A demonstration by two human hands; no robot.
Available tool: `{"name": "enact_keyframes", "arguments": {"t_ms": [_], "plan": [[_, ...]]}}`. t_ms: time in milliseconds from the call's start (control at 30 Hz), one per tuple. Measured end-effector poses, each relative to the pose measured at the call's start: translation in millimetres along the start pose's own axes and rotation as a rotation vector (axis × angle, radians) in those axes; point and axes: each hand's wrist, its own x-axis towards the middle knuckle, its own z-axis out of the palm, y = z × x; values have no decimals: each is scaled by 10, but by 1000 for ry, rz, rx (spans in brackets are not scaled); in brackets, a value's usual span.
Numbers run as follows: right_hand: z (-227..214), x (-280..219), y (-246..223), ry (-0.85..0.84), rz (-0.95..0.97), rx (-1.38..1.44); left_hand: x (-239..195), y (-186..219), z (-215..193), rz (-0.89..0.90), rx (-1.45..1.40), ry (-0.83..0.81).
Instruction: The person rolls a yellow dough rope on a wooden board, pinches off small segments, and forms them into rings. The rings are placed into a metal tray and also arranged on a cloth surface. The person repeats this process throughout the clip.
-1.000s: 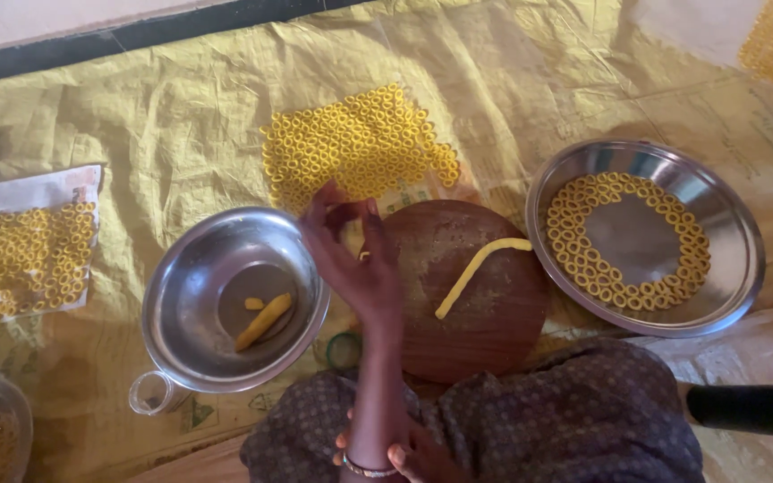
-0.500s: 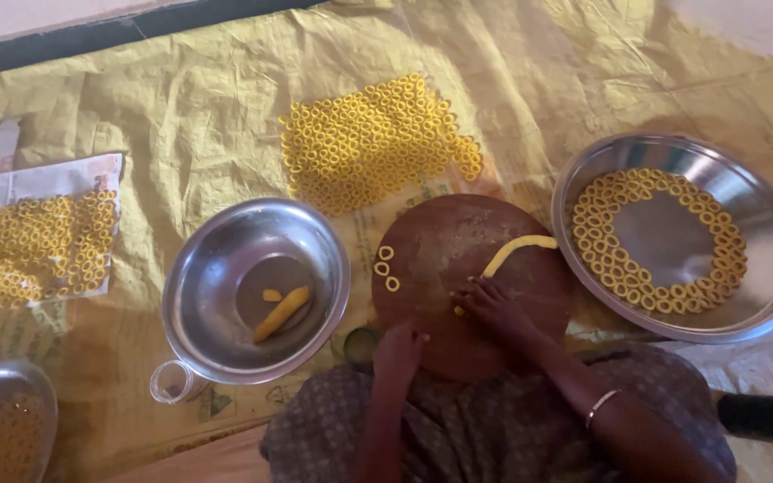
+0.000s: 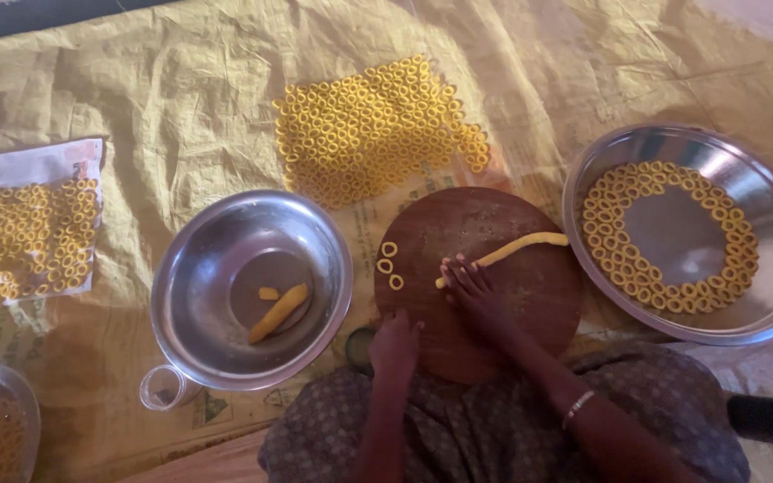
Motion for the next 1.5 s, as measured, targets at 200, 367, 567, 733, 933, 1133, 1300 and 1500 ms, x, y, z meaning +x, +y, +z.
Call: {"name": "enact_keyframes", "arguments": {"t_ms": [200,367,567,733,933,1133,1300,1500], "plan": [[-44,104,-12,-115,-56,-56,40,116,-38,18,12,-41],[44,748,32,-60,-23,-107,49,114,-83,34,-2,-28],[129,626,-25,-108,12,-123,60,58,-55,69,8,-8],[-102,-4,-274,-117,-59,-137,91,89,-44,72,41,-19],[-52,374,-221,-160,-5,-155,85,101,-35,59,62,-29],[158,718,-114,45,-27,-175,80,72,-22,99,41,10],[54,186,-318,-99,-51,-183,82,74,-18,113,15,22],[7,101,-371,-185,-1,-206,78,65,43,169,31,23]]}}
